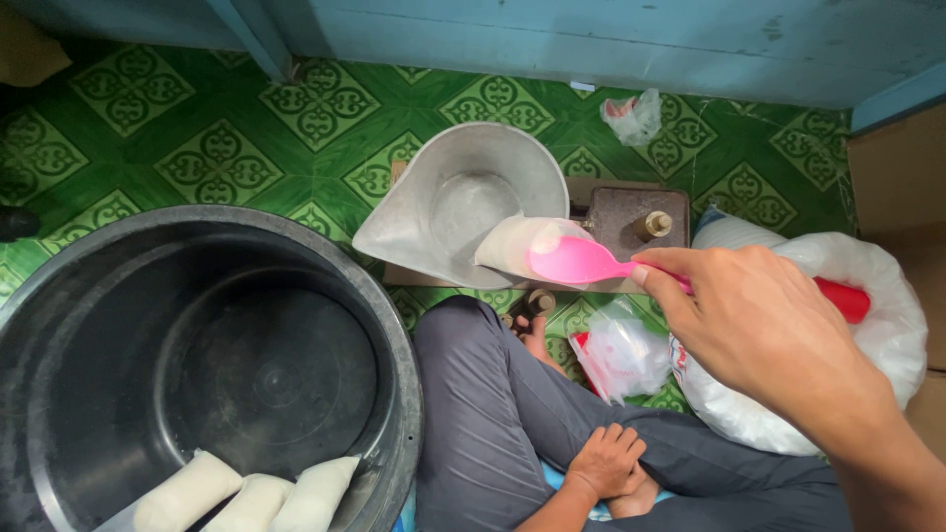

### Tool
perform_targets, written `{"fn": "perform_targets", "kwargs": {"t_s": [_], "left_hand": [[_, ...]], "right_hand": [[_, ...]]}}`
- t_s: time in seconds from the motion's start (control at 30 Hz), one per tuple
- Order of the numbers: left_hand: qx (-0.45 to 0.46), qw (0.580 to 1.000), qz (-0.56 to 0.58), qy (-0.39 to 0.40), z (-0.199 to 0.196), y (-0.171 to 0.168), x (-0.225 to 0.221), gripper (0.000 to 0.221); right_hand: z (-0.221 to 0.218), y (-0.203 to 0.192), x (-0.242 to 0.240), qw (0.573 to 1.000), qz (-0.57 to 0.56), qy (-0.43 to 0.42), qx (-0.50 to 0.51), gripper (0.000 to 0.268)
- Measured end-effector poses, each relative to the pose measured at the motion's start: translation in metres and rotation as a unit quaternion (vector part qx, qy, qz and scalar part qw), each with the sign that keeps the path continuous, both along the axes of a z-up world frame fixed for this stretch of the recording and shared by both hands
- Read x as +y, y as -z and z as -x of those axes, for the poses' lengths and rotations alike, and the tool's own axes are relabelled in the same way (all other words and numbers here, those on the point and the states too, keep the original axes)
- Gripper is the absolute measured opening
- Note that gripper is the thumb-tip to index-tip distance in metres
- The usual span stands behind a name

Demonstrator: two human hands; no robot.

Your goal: The person scoops white powder from a large bag into small plastic pouches using a pink scoop and then seals the pouches by hand.

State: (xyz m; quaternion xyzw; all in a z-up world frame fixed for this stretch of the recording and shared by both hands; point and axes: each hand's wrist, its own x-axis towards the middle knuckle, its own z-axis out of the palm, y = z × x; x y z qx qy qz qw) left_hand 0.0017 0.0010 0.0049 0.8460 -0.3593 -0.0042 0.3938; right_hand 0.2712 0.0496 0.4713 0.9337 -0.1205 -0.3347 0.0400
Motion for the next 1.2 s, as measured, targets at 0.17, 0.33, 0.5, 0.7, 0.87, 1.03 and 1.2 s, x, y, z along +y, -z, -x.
{"fn": "perform_targets", "kwargs": {"t_s": [0.17, 0.33, 0.5, 0.7, 0.87, 1.03, 1.2], "left_hand": [[0.01, 1.0, 0.001, 0.006, 0.003, 0.006, -0.002, 0.02], [0.012, 1.0, -0.002, 0.009, 0.002, 0.004, -0.001, 0.017], [0.018, 1.0, -0.01, 0.018, 0.001, 0.003, 0.0, 0.017], [0.013, 1.0, -0.002, 0.004, 0.001, 0.002, -0.001, 0.018], [0.014, 1.0, -0.01, 0.01, 0.002, 0.003, -0.001, 0.02], [0.0, 1.0, 0.004, -0.005, -0.002, -0.009, 0.001, 0.022], [-0.016, 1.0, 0.003, -0.017, -0.005, -0.018, 0.001, 0.021]], "right_hand": [[-0.001, -0.003, -0.001, 1.0, -0.001, 0.006, 0.01, 0.04], [0.002, -0.003, -0.006, 1.0, -0.018, 0.006, -0.004, 0.041], [0.006, -0.006, -0.01, 0.999, -0.036, 0.032, -0.024, 0.04], [0.017, -0.006, -0.021, 0.996, -0.05, 0.052, -0.044, 0.038], [0.031, -0.005, -0.035, 0.991, -0.059, 0.1, -0.065, 0.036], [0.053, 0.006, -0.067, 0.979, -0.096, 0.132, -0.124, 0.033], [0.083, 0.027, -0.112, 0.935, -0.208, 0.101, -0.267, 0.032]]}}
